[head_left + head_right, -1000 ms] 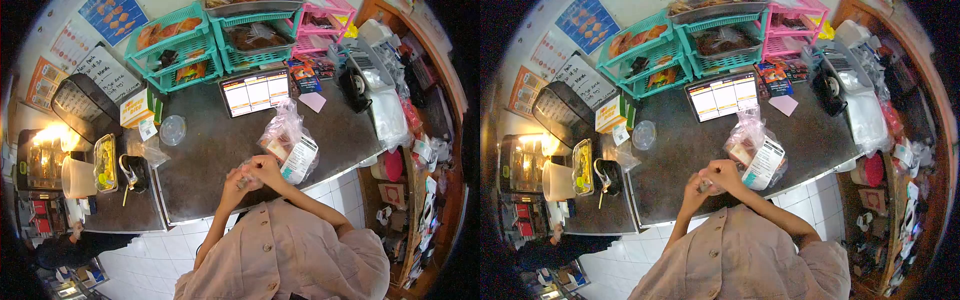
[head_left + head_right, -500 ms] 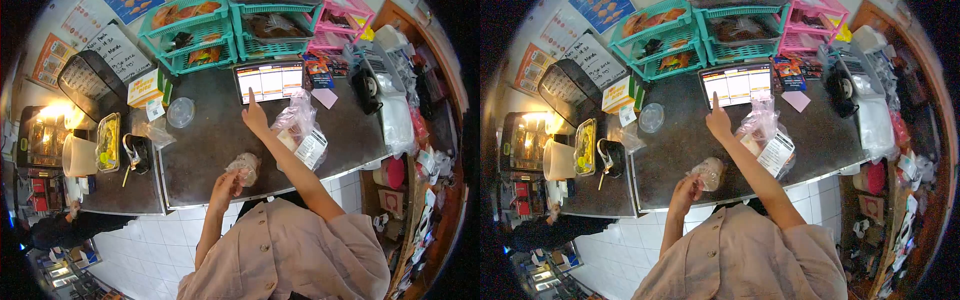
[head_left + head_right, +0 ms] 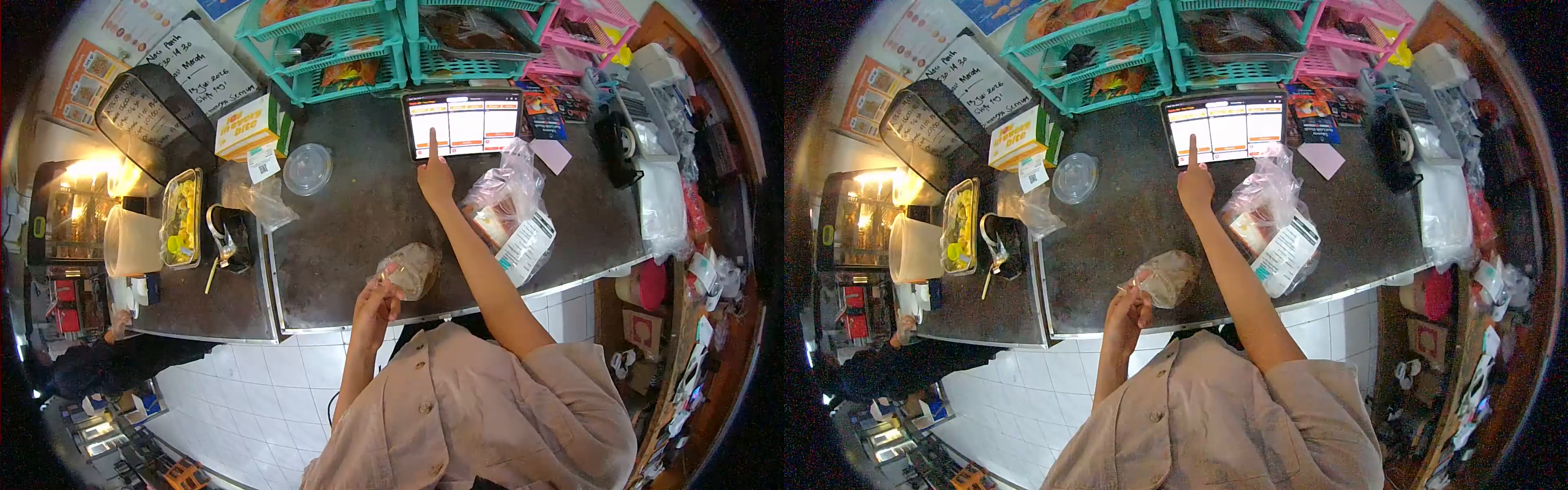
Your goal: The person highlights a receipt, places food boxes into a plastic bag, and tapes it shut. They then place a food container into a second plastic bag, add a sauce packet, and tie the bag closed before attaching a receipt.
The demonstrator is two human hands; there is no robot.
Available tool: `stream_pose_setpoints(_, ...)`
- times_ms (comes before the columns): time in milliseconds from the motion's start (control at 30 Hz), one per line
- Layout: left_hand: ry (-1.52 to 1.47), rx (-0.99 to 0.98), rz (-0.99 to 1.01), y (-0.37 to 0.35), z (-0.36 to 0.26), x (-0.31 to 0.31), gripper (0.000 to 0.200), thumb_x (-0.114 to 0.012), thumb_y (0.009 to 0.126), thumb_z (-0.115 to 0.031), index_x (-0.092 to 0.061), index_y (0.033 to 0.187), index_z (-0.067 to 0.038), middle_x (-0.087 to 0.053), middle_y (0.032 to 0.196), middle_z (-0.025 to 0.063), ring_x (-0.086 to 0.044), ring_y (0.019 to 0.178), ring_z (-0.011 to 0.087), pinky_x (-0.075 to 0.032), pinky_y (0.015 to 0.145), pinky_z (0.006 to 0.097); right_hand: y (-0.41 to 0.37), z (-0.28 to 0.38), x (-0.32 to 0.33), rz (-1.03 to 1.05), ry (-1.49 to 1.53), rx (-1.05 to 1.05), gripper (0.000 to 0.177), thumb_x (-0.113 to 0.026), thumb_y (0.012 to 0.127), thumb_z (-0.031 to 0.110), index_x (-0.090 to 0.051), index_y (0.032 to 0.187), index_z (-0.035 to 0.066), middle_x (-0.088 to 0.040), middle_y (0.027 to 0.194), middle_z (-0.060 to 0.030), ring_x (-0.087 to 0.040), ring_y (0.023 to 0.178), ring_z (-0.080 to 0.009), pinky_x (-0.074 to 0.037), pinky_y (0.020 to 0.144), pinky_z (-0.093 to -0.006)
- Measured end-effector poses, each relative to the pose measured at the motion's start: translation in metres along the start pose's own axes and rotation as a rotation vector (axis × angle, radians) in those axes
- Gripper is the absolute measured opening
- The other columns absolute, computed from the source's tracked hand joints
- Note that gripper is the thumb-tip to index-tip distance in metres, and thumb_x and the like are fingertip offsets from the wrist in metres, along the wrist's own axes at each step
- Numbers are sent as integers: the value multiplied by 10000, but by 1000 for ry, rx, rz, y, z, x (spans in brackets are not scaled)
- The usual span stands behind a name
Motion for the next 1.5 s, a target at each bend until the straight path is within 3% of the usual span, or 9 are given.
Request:
stream_pose_setpoints(133, 2, -11, 8, 4, -6, -1, 518, -520, 873, -325, -406, 1246, 17, -595, 749, 36, -409, 485, 69, -304, 431, 185, 1, 0, 2, 36, 1, -20, 819, -511, 739, 40, -76, 1406, 229, -531, 681, -139, -531, 553, -273, -431, 507, -389)
stream_pose_setpoints(333, -69, 3, 55, 5, -8, -12, 446, -484, 895, -335, -463, 1202, -13, -596, 727, 37, -394, 477, 73, -297, 425, 187, -14, -6, 4, -138, 332, 90, 786, -494, 750, -13, -99, 1404, 171, -508, 807, -164, -528, 661, -261, -441, 611, -360)
stream_pose_setpoints(433, -95, 9, 73, 9, 3, -7, 384, -473, 905, -307, -495, 1157, -18, -592, 700, 25, -387, 470, 71, -296, 425, 184, -21, -15, -7, -168, 302, 130, 822, -516, 744, -67, -99, 1404, 193, -490, 832, -191, -532, 666, -328, -432, 593, -400)
stream_pose_setpoints(567, -119, 36, 86, 8, 3, -13, 319, -471, 911, -273, -525, 1103, -23, -584, 671, 10, -387, 468, 62, -296, 426, 178, -8, -8, 1, -33, 226, 34, 822, -517, 753, -46, -80, 1406, 196, -502, 801, -185, -534, 661, -321, -440, 596, -395)
stream_pose_setpoints(733, -60, 45, 55, 8, 3, -12, 338, -471, 909, -279, -510, 1130, -25, -577, 656, 8, -378, 450, 56, -293, 415, 179, 0, -7, 4, 64, 184, -33, 802, -491, 747, -25, -70, 1407, 152, -493, 739, -154, -503, 652, -286, -428, 602, -369)
stream_pose_setpoints(833, -52, 60, 39, 7, 1, -16, 366, -472, 908, -291, -500, 1151, -19, -584, 661, 14, -391, 455, 56, -303, 417, 176, -8, -14, -11, -32, 160, 33, 807, -503, 750, -25, -69, 1408, 147, -498, 745, -152, -513, 664, -279, -433, 610, -368)
stream_pose_setpoints(1033, -50, 23, 49, 10, 4, -16, 437, -452, 913, -308, -406, 1250, -33, -586, 690, 30, -398, 448, 62, -305, 405, 181, -10, -12, -5, 30, 170, -17, 809, -520, 751, -37, -82, 1408, 142, -503, 759, -143, -520, 673, -251, -439, 620, -361)
stream_pose_setpoints(1233, -47, 44, 22, 13, 5, -16, 473, -440, 917, -310, -344, 1295, -43, -552, 678, 18, -413, 445, 78, -318, 382, 192, -20, -10, 2, -59, 386, -24, 741, -521, 757, -22, -159, 1389, 112, -517, 806, -174, -534, 710, -266, -442, 642, -367)
stream_pose_setpoints(1500, 16, 35, -12, 15, 3, -25, 480, -402, 927, -322, -324, 1319, -57, -517, 628, 17, -392, 426, 71, -305, 369, 191, -25, -19, -16, -67, 124, 4, 663, -525, 769, 20, -239, 1363, 89, -491, 814, -170, -527, 718, -303, -436, 657, -384)
Point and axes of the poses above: each hand's wrist, its own y-axis towards the middle knuckle, its own x-axis out of the back of the hand, z = x × y, the point moved 3 cm from there along y, towards the middle knuckle
